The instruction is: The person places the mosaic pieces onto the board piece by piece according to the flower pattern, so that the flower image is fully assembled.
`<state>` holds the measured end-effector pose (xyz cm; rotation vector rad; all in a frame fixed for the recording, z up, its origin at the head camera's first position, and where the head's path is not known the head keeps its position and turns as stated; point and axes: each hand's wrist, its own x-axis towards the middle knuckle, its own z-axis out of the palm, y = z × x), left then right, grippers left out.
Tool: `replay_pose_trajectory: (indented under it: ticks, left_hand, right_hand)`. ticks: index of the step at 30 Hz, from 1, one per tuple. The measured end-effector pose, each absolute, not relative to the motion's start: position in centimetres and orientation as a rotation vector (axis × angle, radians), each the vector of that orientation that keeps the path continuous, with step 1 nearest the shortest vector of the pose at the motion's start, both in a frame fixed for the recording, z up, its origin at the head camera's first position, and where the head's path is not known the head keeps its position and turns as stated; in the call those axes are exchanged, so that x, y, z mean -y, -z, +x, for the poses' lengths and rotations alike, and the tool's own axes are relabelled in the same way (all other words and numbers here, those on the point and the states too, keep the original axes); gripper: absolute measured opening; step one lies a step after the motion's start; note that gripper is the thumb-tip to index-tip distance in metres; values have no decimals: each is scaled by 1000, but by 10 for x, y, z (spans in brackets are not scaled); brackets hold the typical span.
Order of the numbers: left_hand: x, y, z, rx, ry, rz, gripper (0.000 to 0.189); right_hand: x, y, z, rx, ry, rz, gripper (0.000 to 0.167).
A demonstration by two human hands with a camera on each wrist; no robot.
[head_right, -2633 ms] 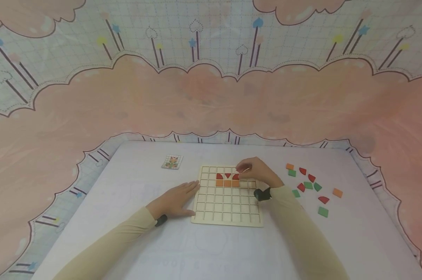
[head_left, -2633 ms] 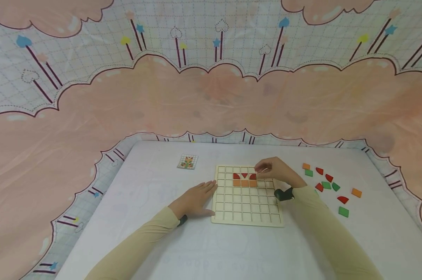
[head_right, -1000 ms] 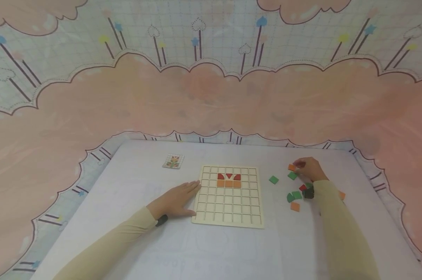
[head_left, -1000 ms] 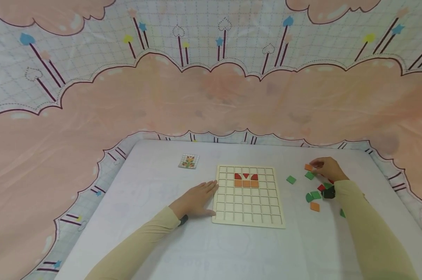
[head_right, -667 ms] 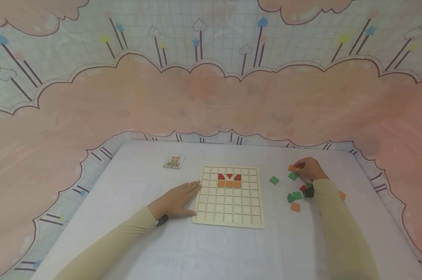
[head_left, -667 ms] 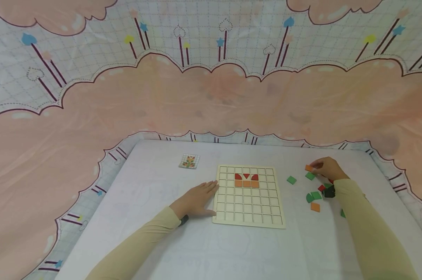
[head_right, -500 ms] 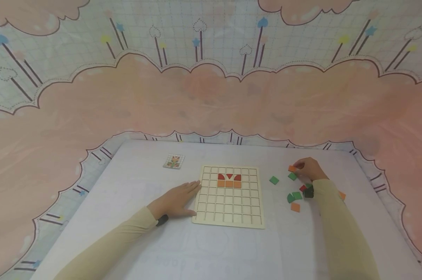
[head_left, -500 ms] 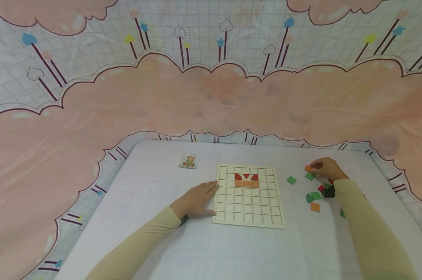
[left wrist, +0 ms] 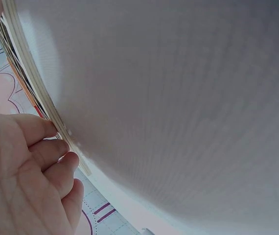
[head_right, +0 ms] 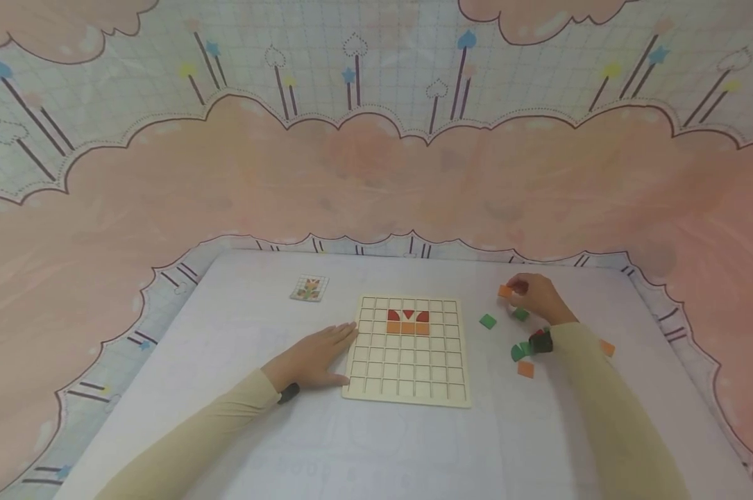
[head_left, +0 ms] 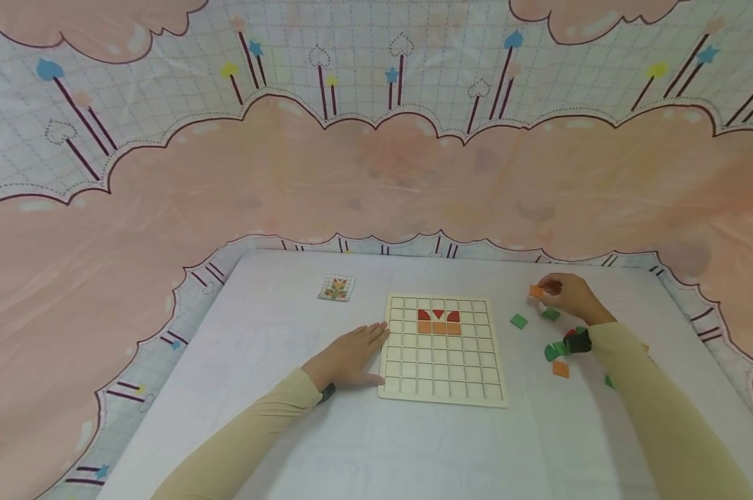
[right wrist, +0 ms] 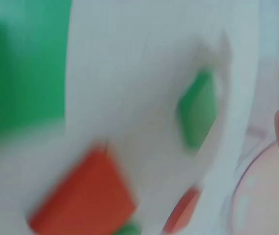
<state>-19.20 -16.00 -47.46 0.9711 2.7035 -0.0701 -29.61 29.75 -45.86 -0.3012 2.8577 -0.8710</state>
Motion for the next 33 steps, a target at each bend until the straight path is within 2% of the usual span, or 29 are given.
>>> replay_pose_trajectory:
  ticks: [11, 17, 21, 33]
  left_hand:
    - [159, 476, -194, -2695, 105, 947, 93]
    - [158, 473, -193, -2693, 84, 934, 93]
    - [158, 473, -193, -2695, 79, 932, 93]
    - [158, 474, -193, -2691, 93, 947, 93]
  right_hand:
    - [-218, 454, -264, -2764, 1029, -372, 28]
    - [-179, 458, -249, -2703, 1095, -597, 22]
    - [-161, 463, -242, -2648, 1132, -692, 20]
    - [-130, 470, -232, -2633, 1058, -706, 21]
